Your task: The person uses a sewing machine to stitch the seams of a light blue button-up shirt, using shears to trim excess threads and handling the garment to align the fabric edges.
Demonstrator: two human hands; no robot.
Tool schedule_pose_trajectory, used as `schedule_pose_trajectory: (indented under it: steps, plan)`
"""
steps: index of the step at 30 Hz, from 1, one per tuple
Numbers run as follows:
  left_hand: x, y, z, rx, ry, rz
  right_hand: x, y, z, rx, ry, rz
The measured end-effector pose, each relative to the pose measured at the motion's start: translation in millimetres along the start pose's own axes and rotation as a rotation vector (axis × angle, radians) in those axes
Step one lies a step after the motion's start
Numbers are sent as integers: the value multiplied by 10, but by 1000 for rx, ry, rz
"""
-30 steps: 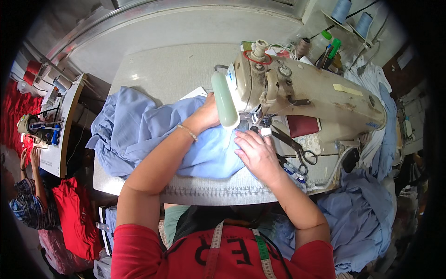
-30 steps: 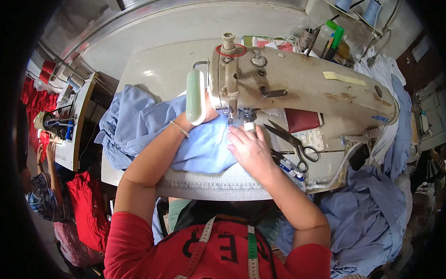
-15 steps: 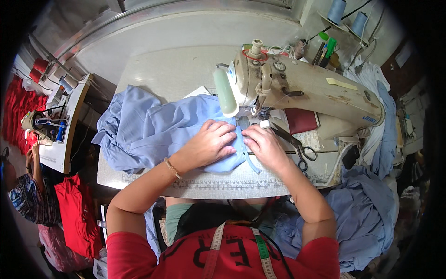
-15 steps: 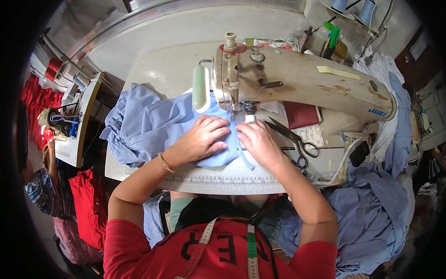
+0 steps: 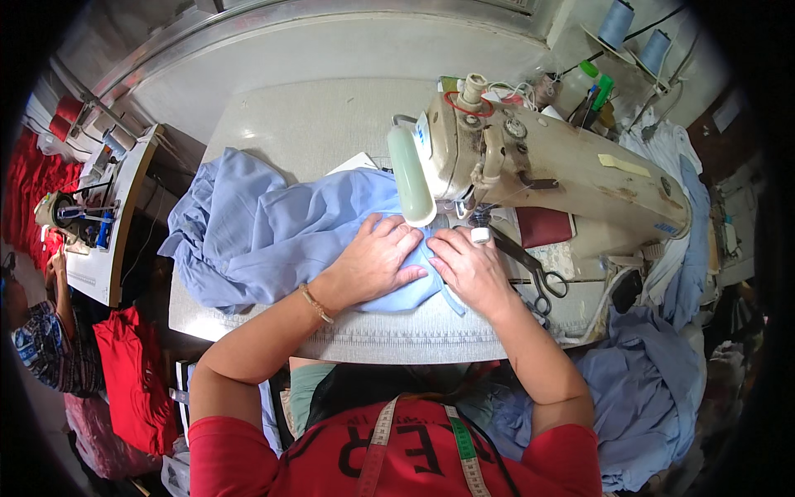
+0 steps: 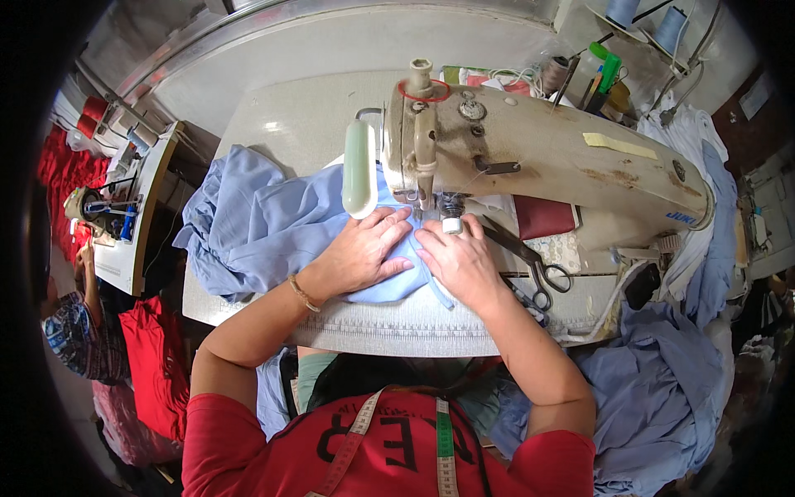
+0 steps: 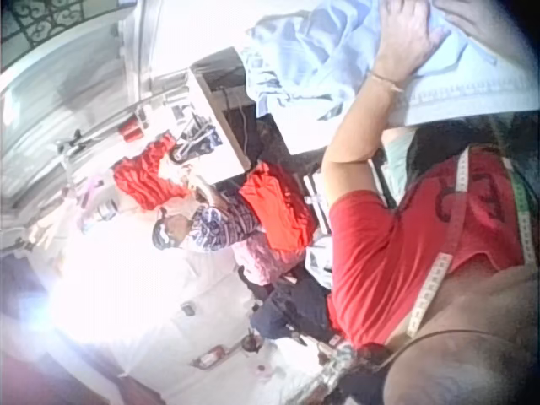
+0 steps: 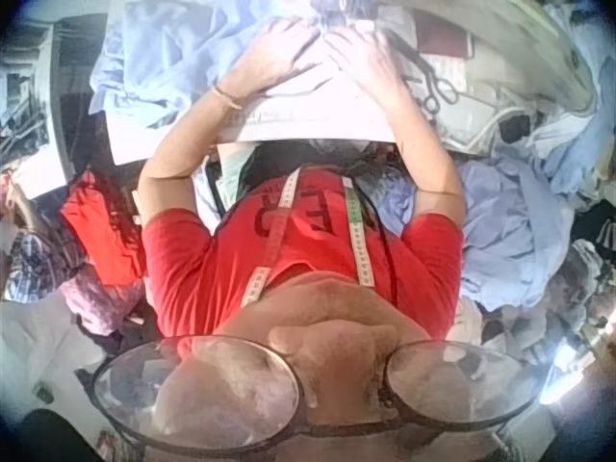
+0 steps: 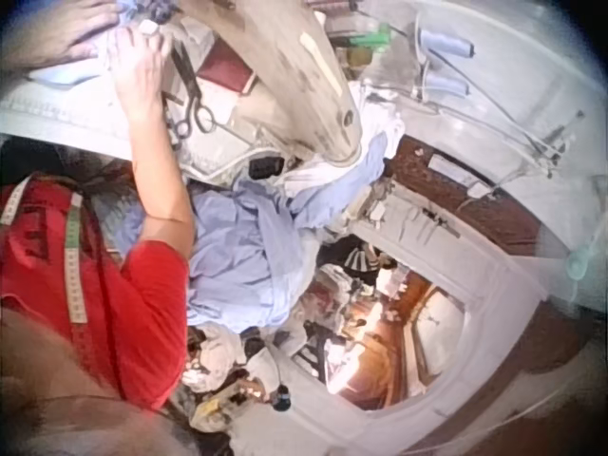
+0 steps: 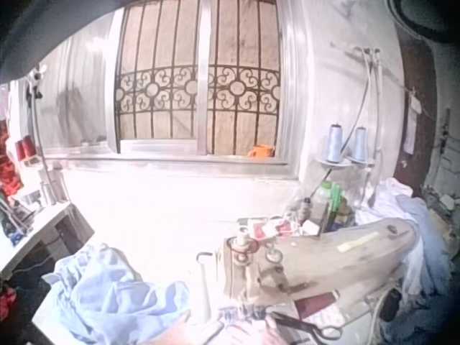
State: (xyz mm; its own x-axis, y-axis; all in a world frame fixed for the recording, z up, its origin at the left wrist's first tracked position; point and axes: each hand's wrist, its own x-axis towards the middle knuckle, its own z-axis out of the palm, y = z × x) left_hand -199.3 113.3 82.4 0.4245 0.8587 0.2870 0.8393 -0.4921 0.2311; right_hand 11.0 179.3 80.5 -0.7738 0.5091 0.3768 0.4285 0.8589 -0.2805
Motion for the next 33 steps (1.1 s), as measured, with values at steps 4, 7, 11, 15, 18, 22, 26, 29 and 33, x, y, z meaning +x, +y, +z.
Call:
schedule_pose_trajectory:
  steps: [4, 7, 11, 15, 18, 22, 26, 29, 33]
  plan:
    - [46, -27, 4, -6, 7, -3, 28, 0, 1, -29, 5, 17]
    - [64, -54, 18, -29, 26, -3, 53, -8, -12, -47, 3, 30]
    - [77, -57, 18, -54, 17, -16, 60, -5, -1, -75, 22, 27]
    - [83, -53, 21, -31, 21, -11, 49, 15, 6, -85, 20, 36]
    - [76, -51, 30, -13, 19, -15, 54, 1, -2, -111, 12, 45]
    - [63, -44, 25, 14, 37, 2, 46, -18, -6, -119, 16, 58]
    - [54, -26, -27, 44, 54, 34, 21, -7, 22, -135, 34, 44]
    - [27, -45, -1, 16, 44, 70, 19, -11, 27, -133, 43, 41]
    - [40, -23, -21, -18, 33, 46, 19, -4, 34, -125, 44, 49]
